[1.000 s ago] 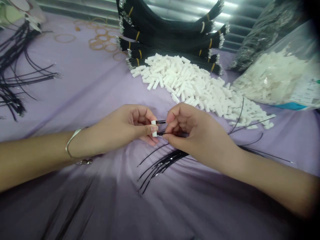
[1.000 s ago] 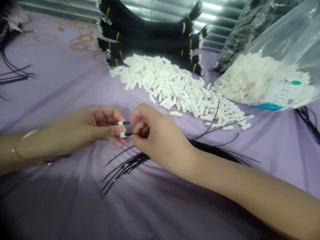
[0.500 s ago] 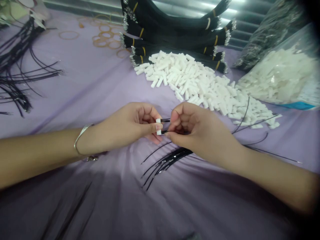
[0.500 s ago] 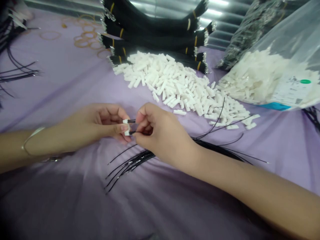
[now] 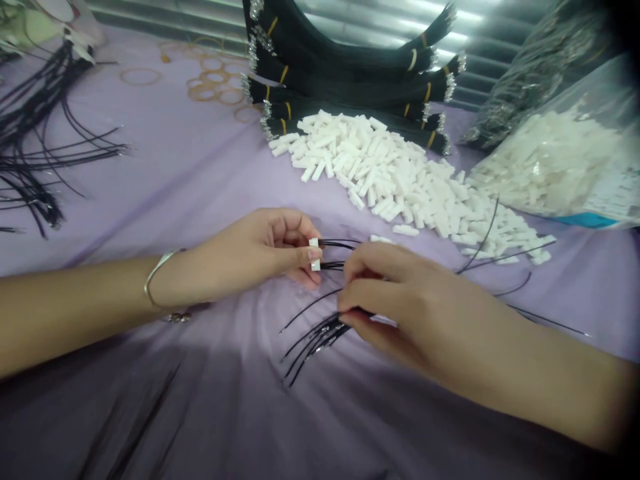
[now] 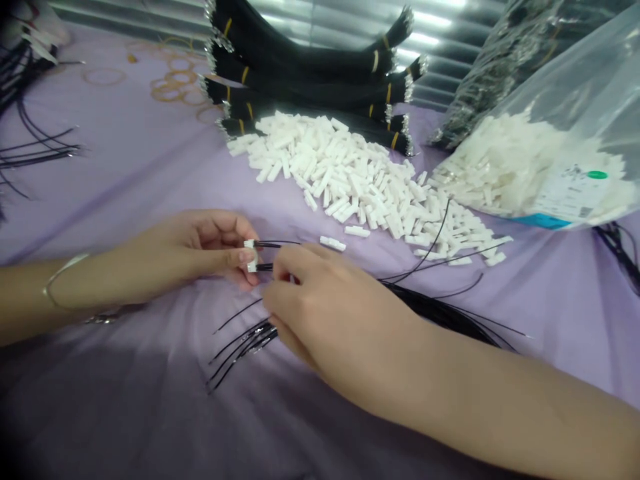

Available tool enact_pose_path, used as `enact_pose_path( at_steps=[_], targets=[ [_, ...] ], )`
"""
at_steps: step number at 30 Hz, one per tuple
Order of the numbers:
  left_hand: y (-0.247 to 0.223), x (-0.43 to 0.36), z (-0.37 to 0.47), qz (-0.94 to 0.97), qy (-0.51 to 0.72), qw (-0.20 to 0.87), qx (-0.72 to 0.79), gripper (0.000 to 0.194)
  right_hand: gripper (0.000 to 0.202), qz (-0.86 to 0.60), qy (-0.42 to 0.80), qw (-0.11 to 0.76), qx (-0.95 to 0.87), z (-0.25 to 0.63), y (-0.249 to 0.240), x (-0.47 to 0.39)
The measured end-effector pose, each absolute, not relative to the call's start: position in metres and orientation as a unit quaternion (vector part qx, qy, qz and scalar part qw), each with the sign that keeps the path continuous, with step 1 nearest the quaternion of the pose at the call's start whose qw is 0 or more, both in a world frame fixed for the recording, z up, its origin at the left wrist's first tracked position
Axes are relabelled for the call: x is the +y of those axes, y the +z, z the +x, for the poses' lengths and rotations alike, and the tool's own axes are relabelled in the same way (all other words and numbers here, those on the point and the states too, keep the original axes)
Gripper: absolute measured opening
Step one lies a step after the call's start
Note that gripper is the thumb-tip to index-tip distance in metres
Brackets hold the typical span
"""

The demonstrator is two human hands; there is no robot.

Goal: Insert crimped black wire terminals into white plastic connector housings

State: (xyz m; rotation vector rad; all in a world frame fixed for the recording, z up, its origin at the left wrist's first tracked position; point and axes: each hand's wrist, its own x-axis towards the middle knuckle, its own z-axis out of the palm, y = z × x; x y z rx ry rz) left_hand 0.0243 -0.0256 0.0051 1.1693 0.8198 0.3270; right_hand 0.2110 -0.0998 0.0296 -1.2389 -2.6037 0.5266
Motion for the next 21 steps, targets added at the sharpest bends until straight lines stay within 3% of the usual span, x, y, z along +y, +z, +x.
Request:
enact_pose_path(
  at_steps=[6,15,21],
  targets=[
    [0.0042,-0.0262,0.0244,0.536,0.152,0.74,0.378,0.009,0.012,-0.376,0.183,0.031,-0.908,0.2166,0.0239,-0.1016],
    [0.0001,-0.0243,0.0214,0.559,0.142,0.733,0.359,0.009,0.011,-0.482,0.222,0.077,-0.844,0.2148,0.0258,-0.098],
    [0.0009,-0.0246,0.0215,0.544,0.135,0.74,0.372,0.007,0.013,-0.447,0.254,0.086,-0.853,0.2138,0.0256,-0.0951]
  ],
)
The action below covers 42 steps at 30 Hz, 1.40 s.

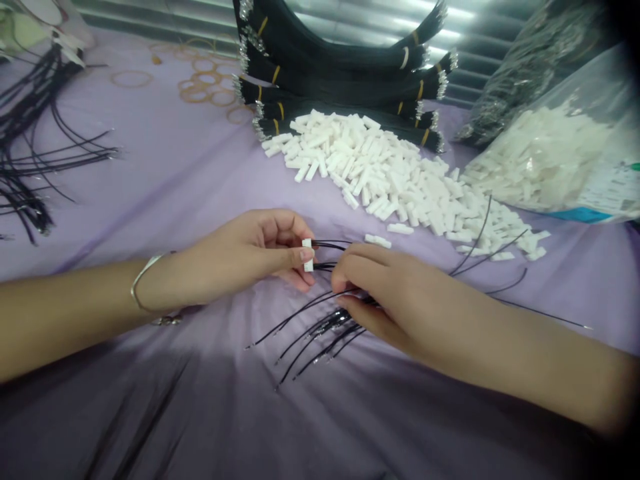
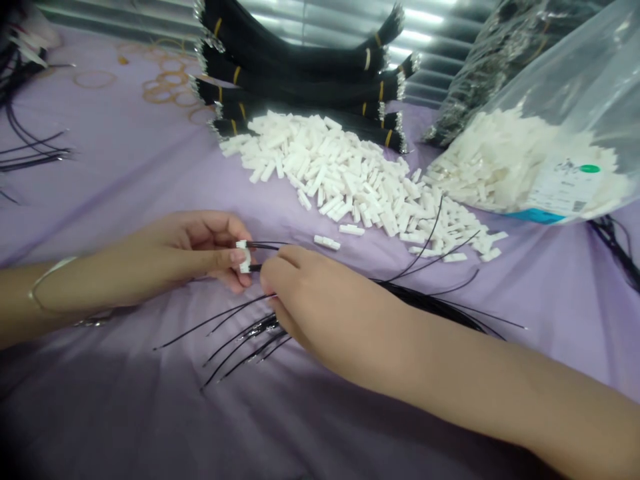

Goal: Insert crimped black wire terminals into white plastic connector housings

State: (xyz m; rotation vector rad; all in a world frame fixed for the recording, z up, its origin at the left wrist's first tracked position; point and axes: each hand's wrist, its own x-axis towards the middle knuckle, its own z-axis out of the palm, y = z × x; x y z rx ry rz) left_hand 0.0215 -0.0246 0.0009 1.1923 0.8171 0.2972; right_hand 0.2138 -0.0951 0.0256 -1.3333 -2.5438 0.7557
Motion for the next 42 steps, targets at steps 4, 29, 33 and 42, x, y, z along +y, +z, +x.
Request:
enact_pose_path(
  at_steps=[4,29,33,42],
  targets=[
    [0.002,-0.025,0.022,0.538,0.14,0.741,0.376,0.008,0.009,-0.456,0.276,0.108,-0.84,0.215,0.027,-0.093],
    [0.006,-0.021,0.021,0.45,0.157,0.797,0.37,0.005,0.037,-0.503,0.183,0.142,-0.833,0.221,0.034,-0.081],
    [0.004,-0.021,0.02,0.446,0.162,0.798,0.37,0.004,0.037,-0.494,0.206,0.156,-0.83,0.221,0.035,-0.081],
    [0.007,-0.02,0.022,0.452,0.159,0.794,0.373,0.002,0.037,-0.523,0.242,0.157,-0.802,0.224,0.033,-0.078]
  ],
)
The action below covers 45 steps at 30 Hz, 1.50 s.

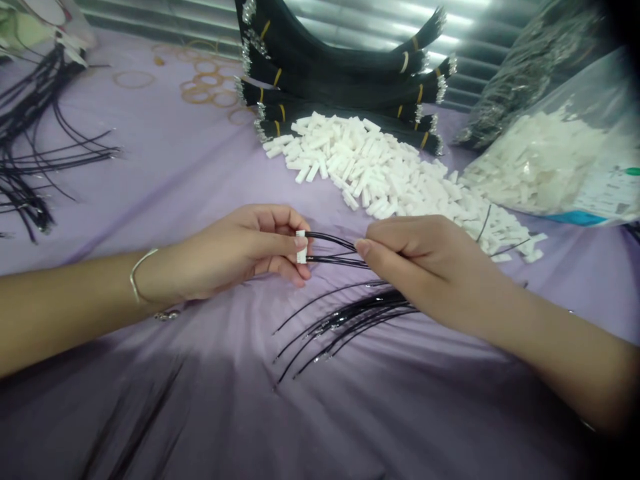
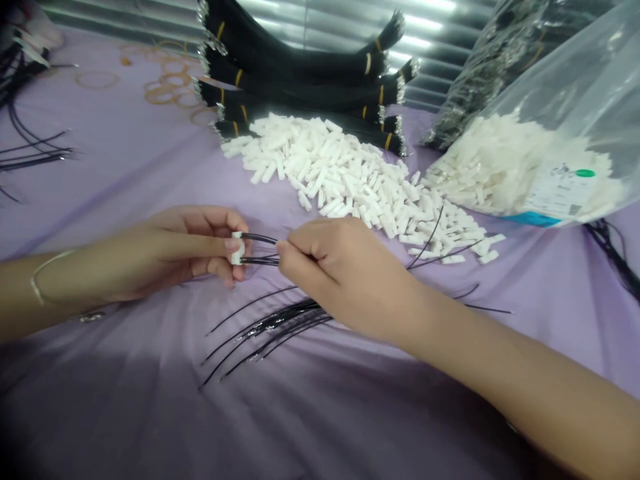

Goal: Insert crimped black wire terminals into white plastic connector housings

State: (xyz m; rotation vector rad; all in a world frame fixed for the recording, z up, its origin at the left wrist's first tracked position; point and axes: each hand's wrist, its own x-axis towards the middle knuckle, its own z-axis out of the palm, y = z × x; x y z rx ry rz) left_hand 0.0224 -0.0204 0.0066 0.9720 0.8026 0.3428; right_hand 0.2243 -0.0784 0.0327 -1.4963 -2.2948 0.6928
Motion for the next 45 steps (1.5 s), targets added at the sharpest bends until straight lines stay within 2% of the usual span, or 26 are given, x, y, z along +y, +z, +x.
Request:
enact_pose_path(
  at_steps=[3,6,12,25,32,39,42,45],
  targets=[
    [0.009,-0.021,0.024,0.453,0.161,0.787,0.385,0.005,0.032,-0.511,0.203,0.16,-0.82,0.224,0.028,-0.077],
    [0.009,-0.022,0.024,0.458,0.163,0.782,0.391,0.004,0.015,-0.474,0.139,0.174,-0.852,0.224,0.023,-0.077],
    [0.006,-0.022,0.023,0.478,0.16,0.768,0.395,0.002,0.018,-0.389,0.07,0.18,-0.901,0.221,0.013,-0.077],
    [0.002,-0.023,0.024,0.517,0.153,0.742,0.399,0.009,0.015,-0.449,0.14,0.182,-0.863,0.21,0.004,-0.078],
    [-0.001,-0.024,0.022,0.527,0.16,0.745,0.378,0.01,0.015,-0.434,0.093,0.154,-0.883,0.215,0.024,-0.084],
    [0.002,-0.023,0.021,0.522,0.143,0.741,0.397,0.013,0.012,-0.367,0.228,-0.005,-0.902,0.218,0.036,-0.091],
    [0.002,-0.024,0.021,0.524,0.142,0.742,0.394,0.014,0.016,-0.367,0.276,-0.008,-0.888,0.216,0.033,-0.089],
    [0.003,-0.024,0.021,0.535,0.143,0.74,0.382,0.011,0.014,-0.432,0.305,0.034,-0.848,0.216,0.033,-0.088]
  ],
)
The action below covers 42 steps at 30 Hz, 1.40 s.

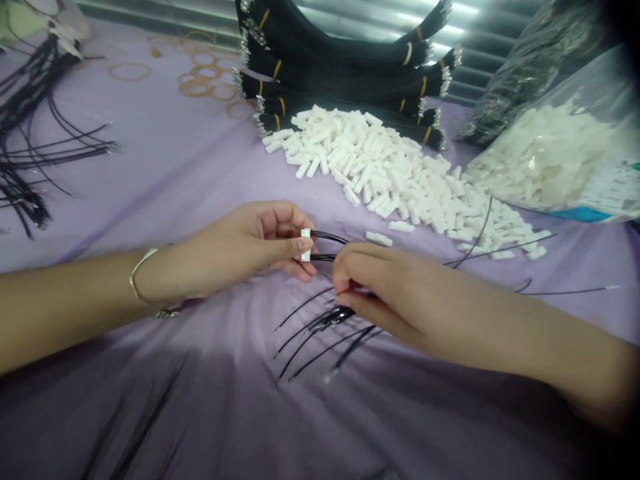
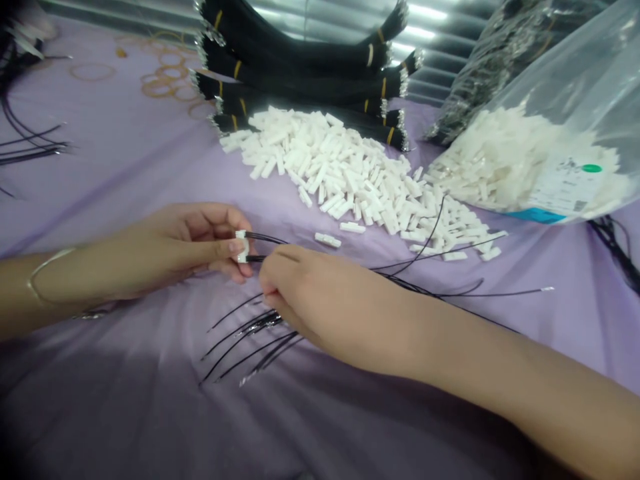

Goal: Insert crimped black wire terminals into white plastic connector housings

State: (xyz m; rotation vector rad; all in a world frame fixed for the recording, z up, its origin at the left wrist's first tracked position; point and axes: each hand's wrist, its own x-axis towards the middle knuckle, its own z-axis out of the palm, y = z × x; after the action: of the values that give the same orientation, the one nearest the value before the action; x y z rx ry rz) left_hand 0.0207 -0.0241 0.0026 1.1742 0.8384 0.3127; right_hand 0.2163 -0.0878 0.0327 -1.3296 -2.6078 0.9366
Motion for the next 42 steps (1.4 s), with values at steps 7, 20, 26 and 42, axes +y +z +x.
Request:
enact_pose_path(
  at_steps=[7,20,26,42],
  targets=[
    [0.0,-0.023,0.022,0.567,0.135,0.747,0.321,0.003,0.01,-0.544,0.261,0.142,-0.784,0.215,0.027,-0.088],
    [-0.002,-0.027,0.022,0.65,0.139,0.693,0.279,0.006,0.012,-0.569,0.254,0.13,-0.771,0.207,0.017,-0.087],
    [-0.004,-0.031,0.021,0.682,0.138,0.654,0.296,0.013,0.019,-0.573,0.267,0.117,-0.766,0.205,0.017,-0.086],
    [-0.007,-0.034,0.02,0.704,0.156,0.634,0.28,0.014,0.023,-0.58,0.289,0.077,-0.758,0.205,0.019,-0.086]
  ],
)
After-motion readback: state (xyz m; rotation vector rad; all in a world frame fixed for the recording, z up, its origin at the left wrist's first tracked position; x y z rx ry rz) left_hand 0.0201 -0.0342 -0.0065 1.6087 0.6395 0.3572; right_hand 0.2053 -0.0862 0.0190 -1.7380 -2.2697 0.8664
